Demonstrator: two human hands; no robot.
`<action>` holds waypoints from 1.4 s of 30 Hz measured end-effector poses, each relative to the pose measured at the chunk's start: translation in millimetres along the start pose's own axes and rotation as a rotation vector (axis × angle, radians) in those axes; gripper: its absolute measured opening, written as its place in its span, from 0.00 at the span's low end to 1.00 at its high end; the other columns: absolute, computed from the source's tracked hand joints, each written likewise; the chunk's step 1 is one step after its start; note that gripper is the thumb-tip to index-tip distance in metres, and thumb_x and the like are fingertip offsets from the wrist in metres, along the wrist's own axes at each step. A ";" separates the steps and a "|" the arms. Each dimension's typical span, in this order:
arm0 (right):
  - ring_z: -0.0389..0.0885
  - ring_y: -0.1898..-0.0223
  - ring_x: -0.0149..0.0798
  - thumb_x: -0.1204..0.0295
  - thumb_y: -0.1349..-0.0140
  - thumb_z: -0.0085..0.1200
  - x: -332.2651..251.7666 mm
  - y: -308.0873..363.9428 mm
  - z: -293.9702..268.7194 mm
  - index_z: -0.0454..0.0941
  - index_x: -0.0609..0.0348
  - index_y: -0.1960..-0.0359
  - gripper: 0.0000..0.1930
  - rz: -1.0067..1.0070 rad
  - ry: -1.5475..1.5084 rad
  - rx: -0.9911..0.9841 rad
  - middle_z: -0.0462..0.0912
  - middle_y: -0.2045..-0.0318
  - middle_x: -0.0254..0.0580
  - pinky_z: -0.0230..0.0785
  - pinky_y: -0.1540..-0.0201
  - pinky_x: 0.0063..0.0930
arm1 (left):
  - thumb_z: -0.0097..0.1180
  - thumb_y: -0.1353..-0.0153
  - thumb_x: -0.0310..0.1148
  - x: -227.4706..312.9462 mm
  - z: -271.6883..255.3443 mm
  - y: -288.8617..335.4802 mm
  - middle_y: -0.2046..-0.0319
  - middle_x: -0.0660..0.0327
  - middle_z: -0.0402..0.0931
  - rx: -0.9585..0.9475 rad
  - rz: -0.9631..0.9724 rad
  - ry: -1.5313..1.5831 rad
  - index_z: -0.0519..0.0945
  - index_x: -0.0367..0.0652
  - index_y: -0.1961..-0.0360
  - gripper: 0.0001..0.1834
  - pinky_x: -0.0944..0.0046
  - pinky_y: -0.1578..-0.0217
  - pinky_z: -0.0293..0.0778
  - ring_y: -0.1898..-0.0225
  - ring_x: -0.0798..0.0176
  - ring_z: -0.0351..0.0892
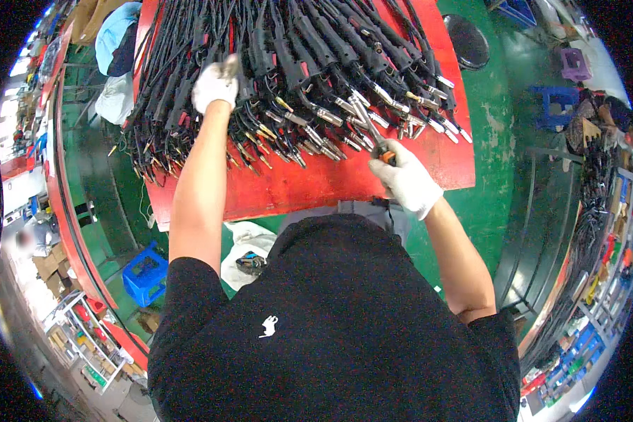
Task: Assembling and inspecting industrial welding torches and cables at a workbench.
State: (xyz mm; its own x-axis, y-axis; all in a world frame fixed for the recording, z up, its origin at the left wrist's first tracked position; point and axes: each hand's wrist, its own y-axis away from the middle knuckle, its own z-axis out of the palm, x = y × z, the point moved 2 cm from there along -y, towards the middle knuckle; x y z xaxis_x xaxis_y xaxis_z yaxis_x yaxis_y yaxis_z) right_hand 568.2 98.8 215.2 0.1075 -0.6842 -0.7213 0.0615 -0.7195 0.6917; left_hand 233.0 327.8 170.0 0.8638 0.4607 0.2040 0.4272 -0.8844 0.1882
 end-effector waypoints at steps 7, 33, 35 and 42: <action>0.68 0.79 0.25 0.68 0.34 0.58 39.8 5.1 3.8 0.73 0.57 0.53 0.12 0.119 -0.027 -0.012 0.71 0.77 0.29 0.62 0.77 0.24 | 0.61 0.41 0.63 -85.2 -13.6 -50.0 0.47 0.49 0.83 -0.018 0.038 -0.211 0.85 0.45 0.50 0.32 0.51 0.42 0.74 0.43 0.46 0.80; 0.81 0.50 0.53 0.59 0.35 0.55 -14.1 -14.7 87.8 0.74 0.62 0.48 0.21 -0.169 0.755 -0.569 0.82 0.56 0.58 0.71 0.44 0.41 | 0.57 0.29 0.33 -92.7 37.9 206.8 0.57 0.58 0.83 -0.770 0.259 1.330 0.79 0.38 0.44 0.16 0.67 0.64 0.80 0.63 0.65 0.83; 0.81 0.48 0.55 0.58 0.35 0.54 -9.8 -20.6 98.6 0.74 0.60 0.46 0.22 -0.185 0.819 -0.627 0.82 0.53 0.59 0.70 0.43 0.43 | 0.56 0.28 0.33 -105.5 35.5 215.8 0.63 0.62 0.81 -0.711 0.182 1.295 0.79 0.38 0.46 0.14 0.67 0.67 0.79 0.67 0.69 0.80; 0.82 0.48 0.56 0.61 0.34 0.50 0.3 -38.3 131.6 0.76 0.54 0.43 0.20 -0.269 1.137 -0.770 0.84 0.53 0.56 0.72 0.44 0.45 | 0.64 0.34 0.40 -173.9 61.1 268.2 0.65 0.61 0.83 -0.470 -0.339 1.324 0.81 0.36 0.50 0.19 0.68 0.70 0.79 0.68 0.68 0.82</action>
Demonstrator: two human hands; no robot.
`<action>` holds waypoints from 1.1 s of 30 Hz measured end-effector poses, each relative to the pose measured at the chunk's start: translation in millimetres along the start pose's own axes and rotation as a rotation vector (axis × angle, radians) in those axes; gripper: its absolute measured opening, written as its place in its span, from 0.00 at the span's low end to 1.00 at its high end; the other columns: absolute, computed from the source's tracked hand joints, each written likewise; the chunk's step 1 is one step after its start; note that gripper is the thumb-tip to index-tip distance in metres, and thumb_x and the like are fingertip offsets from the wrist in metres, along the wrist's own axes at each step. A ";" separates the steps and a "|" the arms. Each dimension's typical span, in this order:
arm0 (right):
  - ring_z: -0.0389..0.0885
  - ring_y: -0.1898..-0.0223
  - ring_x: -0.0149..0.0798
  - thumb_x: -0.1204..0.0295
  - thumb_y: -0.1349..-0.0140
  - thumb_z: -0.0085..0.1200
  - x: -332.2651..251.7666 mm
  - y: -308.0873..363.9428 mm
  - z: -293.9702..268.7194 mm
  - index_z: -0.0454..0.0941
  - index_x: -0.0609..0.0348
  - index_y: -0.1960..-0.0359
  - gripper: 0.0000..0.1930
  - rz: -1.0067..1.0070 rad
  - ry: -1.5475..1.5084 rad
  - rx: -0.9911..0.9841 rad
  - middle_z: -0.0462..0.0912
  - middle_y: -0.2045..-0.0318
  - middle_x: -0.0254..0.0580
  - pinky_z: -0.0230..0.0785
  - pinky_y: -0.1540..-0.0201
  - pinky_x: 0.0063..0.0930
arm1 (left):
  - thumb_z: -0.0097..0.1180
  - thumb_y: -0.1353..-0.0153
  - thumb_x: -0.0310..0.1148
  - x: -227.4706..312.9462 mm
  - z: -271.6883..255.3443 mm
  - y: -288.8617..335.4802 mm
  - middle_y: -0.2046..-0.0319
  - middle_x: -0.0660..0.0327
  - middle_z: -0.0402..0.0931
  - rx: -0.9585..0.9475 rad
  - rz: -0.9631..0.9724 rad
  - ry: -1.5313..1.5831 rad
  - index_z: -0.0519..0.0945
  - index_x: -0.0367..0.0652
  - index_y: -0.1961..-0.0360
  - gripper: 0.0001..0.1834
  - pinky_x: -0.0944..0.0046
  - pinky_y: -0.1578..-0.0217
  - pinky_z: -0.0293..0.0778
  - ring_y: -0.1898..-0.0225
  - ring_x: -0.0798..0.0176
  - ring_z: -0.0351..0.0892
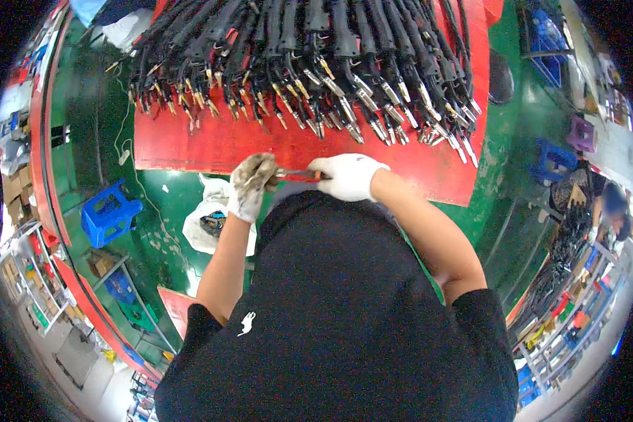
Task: Assembling and inspecting industrial welding torches and cables at a workbench.
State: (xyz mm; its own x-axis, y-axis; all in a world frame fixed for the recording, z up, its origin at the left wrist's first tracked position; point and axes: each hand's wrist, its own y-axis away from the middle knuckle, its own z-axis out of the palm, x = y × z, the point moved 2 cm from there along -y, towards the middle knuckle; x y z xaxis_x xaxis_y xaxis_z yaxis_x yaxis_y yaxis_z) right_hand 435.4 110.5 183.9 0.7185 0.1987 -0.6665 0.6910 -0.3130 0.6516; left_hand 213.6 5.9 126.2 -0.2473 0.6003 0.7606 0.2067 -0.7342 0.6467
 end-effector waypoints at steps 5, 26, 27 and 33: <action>0.84 0.51 0.55 0.63 0.36 0.49 -7.3 -17.5 13.8 0.77 0.50 0.43 0.20 -0.078 0.344 -0.087 0.85 0.54 0.54 0.74 0.48 0.47 | 0.61 0.32 0.35 -62.5 -61.4 6.7 0.70 0.60 0.79 0.088 0.014 0.223 0.79 0.36 0.52 0.14 0.70 0.76 0.71 0.75 0.68 0.75; 0.79 0.69 0.35 0.61 0.33 0.54 73.1 19.0 -24.4 0.70 0.61 0.36 0.27 0.269 -0.746 0.405 0.80 0.67 0.43 0.75 0.69 0.33 | 0.46 0.26 0.34 47.5 -47.7 -107.3 0.38 0.47 0.75 -0.057 0.453 0.630 0.72 0.32 0.36 0.22 0.63 0.50 0.84 0.45 0.56 0.82; 0.79 0.70 0.35 0.60 0.34 0.55 75.1 15.2 -25.1 0.70 0.61 0.37 0.27 0.260 -0.694 0.408 0.80 0.67 0.43 0.74 0.69 0.33 | 0.46 0.26 0.35 59.4 -36.7 -122.6 0.37 0.47 0.74 -0.175 0.450 0.626 0.71 0.31 0.36 0.23 0.60 0.47 0.83 0.45 0.54 0.82; 0.84 0.63 0.43 0.58 0.36 0.53 82.4 10.5 -26.7 0.73 0.62 0.41 0.26 0.287 -0.513 0.468 0.84 0.62 0.53 0.75 0.59 0.38 | 0.58 0.30 0.31 136.8 68.7 -142.6 0.55 0.59 0.83 0.007 0.631 -0.096 0.79 0.35 0.45 0.15 0.71 0.61 0.80 0.63 0.67 0.83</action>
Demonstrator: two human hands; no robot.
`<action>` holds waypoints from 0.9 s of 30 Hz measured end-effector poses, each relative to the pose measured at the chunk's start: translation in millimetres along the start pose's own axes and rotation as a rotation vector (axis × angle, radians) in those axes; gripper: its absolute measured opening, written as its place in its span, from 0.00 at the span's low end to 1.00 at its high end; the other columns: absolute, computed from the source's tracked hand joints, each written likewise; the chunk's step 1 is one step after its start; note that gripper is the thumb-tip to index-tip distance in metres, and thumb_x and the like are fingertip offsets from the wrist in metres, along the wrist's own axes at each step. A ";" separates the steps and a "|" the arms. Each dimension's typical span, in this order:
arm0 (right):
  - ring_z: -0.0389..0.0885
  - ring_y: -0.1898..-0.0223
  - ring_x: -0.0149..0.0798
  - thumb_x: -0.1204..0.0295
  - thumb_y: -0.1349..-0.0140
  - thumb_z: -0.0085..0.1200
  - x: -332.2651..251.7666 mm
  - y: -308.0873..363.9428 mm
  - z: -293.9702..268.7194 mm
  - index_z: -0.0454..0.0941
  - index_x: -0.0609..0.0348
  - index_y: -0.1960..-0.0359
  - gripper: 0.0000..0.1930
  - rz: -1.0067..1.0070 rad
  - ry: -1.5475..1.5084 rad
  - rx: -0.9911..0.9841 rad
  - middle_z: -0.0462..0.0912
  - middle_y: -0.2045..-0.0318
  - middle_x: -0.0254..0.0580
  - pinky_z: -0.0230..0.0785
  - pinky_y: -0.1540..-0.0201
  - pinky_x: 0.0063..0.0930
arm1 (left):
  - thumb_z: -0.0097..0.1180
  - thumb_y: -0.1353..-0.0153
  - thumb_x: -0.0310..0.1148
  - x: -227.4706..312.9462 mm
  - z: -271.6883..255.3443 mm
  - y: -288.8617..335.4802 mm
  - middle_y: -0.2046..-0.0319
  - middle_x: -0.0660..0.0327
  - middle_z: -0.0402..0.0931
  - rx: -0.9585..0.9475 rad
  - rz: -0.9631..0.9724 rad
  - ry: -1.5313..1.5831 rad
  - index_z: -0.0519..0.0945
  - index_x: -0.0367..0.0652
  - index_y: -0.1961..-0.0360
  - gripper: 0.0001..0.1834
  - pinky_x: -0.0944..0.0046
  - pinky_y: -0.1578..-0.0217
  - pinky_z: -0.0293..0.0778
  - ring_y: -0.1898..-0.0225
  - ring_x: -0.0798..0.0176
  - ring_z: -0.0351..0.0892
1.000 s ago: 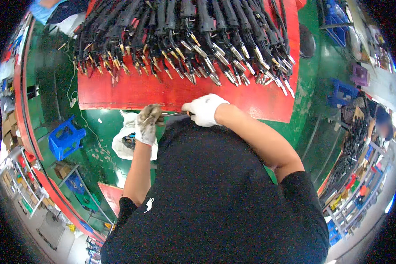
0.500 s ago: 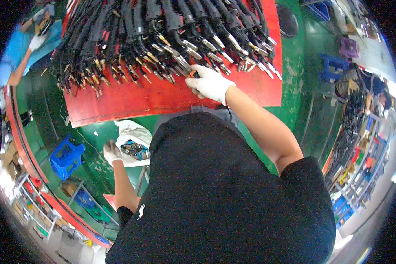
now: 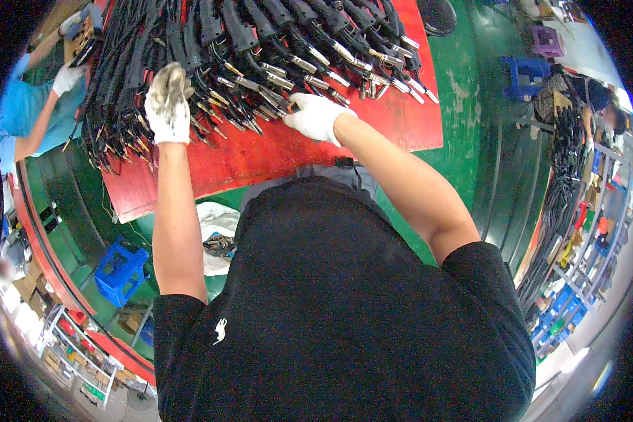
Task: Assembling and inspecting industrial welding torches and cables at a workbench.
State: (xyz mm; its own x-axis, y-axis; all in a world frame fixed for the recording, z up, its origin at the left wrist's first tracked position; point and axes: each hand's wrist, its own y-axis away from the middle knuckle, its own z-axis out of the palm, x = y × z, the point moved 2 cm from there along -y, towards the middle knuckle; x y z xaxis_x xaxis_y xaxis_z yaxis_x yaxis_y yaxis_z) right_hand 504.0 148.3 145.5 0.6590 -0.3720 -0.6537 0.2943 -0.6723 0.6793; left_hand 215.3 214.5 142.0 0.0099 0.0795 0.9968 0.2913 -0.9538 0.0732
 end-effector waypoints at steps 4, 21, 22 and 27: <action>0.82 0.60 0.41 0.59 0.35 0.54 2.6 -5.6 2.3 0.74 0.60 0.40 0.25 0.001 0.019 -0.043 0.83 0.60 0.48 0.74 0.59 0.35 | 0.59 0.29 0.34 9.6 10.2 -21.8 0.55 0.55 0.84 0.016 -0.066 -0.041 0.81 0.35 0.46 0.16 0.66 0.62 0.84 0.63 0.64 0.85; 0.63 0.80 0.26 0.66 0.32 0.53 -55.1 13.9 6.1 0.73 0.56 0.54 0.10 0.001 -0.670 -0.248 0.67 0.76 0.29 0.58 0.80 0.25 | 0.46 0.25 0.51 14.0 42.5 -63.3 0.58 0.49 0.85 -0.274 -0.271 -0.623 0.82 0.33 0.52 0.28 0.55 0.53 0.77 0.58 0.52 0.85; 0.62 0.80 0.27 0.67 0.32 0.53 -59.9 13.5 7.9 0.73 0.56 0.54 0.10 -0.007 -0.723 -0.294 0.68 0.76 0.29 0.57 0.80 0.26 | 0.46 0.25 0.51 12.6 37.7 -72.6 0.58 0.49 0.85 -0.266 -0.266 -0.626 0.82 0.33 0.52 0.28 0.55 0.53 0.77 0.58 0.52 0.85; 0.62 0.81 0.27 0.67 0.31 0.55 -69.6 7.4 22.6 0.71 0.56 0.53 0.11 -0.060 -0.883 -0.359 0.68 0.76 0.31 0.55 0.81 0.27 | 0.32 0.24 0.56 -3.7 31.0 -123.6 0.44 0.43 0.79 -0.388 -0.248 -1.109 0.78 0.31 0.43 0.37 0.51 0.41 0.68 0.41 0.42 0.77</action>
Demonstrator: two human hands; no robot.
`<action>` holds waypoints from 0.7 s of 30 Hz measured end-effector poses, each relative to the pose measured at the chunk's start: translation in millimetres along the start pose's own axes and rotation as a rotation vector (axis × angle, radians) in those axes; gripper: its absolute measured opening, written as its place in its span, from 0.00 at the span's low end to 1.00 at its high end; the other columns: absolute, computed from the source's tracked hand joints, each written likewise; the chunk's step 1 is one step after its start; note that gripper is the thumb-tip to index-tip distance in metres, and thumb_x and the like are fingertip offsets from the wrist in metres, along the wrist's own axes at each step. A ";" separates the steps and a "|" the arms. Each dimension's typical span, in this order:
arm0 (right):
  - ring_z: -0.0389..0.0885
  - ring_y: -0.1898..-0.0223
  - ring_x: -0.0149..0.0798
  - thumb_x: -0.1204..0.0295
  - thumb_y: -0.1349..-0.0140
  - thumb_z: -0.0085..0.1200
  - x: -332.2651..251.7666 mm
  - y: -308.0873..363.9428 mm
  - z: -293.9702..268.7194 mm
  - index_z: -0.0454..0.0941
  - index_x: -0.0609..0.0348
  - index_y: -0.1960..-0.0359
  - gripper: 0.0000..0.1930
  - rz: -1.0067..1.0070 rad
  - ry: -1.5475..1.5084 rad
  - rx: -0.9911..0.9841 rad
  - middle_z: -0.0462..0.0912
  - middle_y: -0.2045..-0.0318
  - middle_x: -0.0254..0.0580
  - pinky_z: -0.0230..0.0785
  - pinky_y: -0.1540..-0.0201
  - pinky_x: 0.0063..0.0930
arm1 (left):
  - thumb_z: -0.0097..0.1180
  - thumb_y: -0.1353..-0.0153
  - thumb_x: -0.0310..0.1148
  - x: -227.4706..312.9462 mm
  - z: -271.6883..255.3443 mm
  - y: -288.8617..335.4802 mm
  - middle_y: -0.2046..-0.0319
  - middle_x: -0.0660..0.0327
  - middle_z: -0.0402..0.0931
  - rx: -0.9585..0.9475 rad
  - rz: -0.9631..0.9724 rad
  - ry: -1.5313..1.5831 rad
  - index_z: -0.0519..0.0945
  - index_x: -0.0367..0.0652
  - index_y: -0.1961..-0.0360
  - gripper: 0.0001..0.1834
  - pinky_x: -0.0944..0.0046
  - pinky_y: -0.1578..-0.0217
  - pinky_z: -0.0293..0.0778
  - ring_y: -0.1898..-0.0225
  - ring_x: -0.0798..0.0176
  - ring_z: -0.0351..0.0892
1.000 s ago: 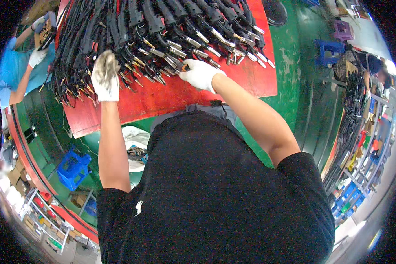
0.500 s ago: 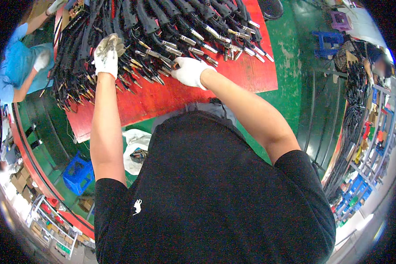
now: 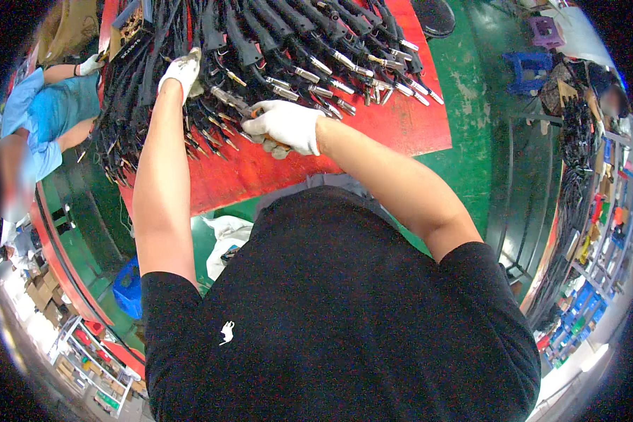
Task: Assembling and inspecting industrial welding torches and cables at a workbench.
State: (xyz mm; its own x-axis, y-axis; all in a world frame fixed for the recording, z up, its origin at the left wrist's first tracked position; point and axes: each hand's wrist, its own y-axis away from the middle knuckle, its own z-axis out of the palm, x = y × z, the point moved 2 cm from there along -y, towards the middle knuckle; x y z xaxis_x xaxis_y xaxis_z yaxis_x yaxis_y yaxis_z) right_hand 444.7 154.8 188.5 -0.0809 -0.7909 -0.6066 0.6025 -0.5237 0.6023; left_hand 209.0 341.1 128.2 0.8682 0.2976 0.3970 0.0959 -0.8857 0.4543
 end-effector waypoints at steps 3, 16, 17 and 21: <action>0.61 0.81 0.27 0.68 0.32 0.55 3.3 -4.6 10.1 0.71 0.57 0.51 0.12 -0.014 -0.043 -0.007 0.68 0.75 0.31 0.54 0.81 0.27 | 0.34 0.25 0.58 -2.1 2.2 -21.1 0.37 0.42 0.73 -0.061 -0.058 -0.145 0.74 0.31 0.37 0.38 0.52 0.35 0.65 0.35 0.42 0.73; 0.70 0.81 0.30 0.63 0.33 0.56 40.1 66.7 25.9 0.75 0.56 0.59 0.10 0.072 -0.131 -0.140 0.74 0.78 0.32 0.63 0.80 0.28 | 0.47 0.34 0.69 -7.5 -21.6 -22.5 0.50 0.41 0.82 0.155 -0.165 0.054 0.83 0.31 0.51 0.44 0.53 0.50 0.74 0.46 0.41 0.82; 0.75 0.79 0.33 0.61 0.32 0.55 40.6 86.1 24.7 0.76 0.58 0.57 0.13 0.037 0.061 -0.015 0.76 0.77 0.35 0.67 0.78 0.31 | 0.47 0.35 0.69 -13.6 -28.7 -23.3 0.52 0.41 0.83 0.121 -0.250 0.166 0.84 0.30 0.53 0.44 0.53 0.52 0.75 0.48 0.41 0.83; 0.83 0.67 0.42 0.59 0.34 0.56 39.0 74.2 -30.3 0.76 0.60 0.48 0.20 -0.191 0.531 0.431 0.83 0.65 0.47 0.75 0.60 0.38 | 0.47 0.34 0.68 -52.4 -17.0 -34.5 0.51 0.39 0.82 0.136 -0.026 -0.093 0.82 0.31 0.49 0.43 0.49 0.49 0.75 0.46 0.39 0.81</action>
State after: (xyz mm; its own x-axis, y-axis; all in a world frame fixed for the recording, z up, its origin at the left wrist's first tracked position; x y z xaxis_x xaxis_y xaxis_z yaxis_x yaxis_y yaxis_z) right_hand 510.3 94.6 193.7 0.3099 -0.4692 -0.8269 0.2399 -0.8030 0.5455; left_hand 151.9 362.1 105.3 0.9053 0.2927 0.3077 0.1788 -0.9198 0.3492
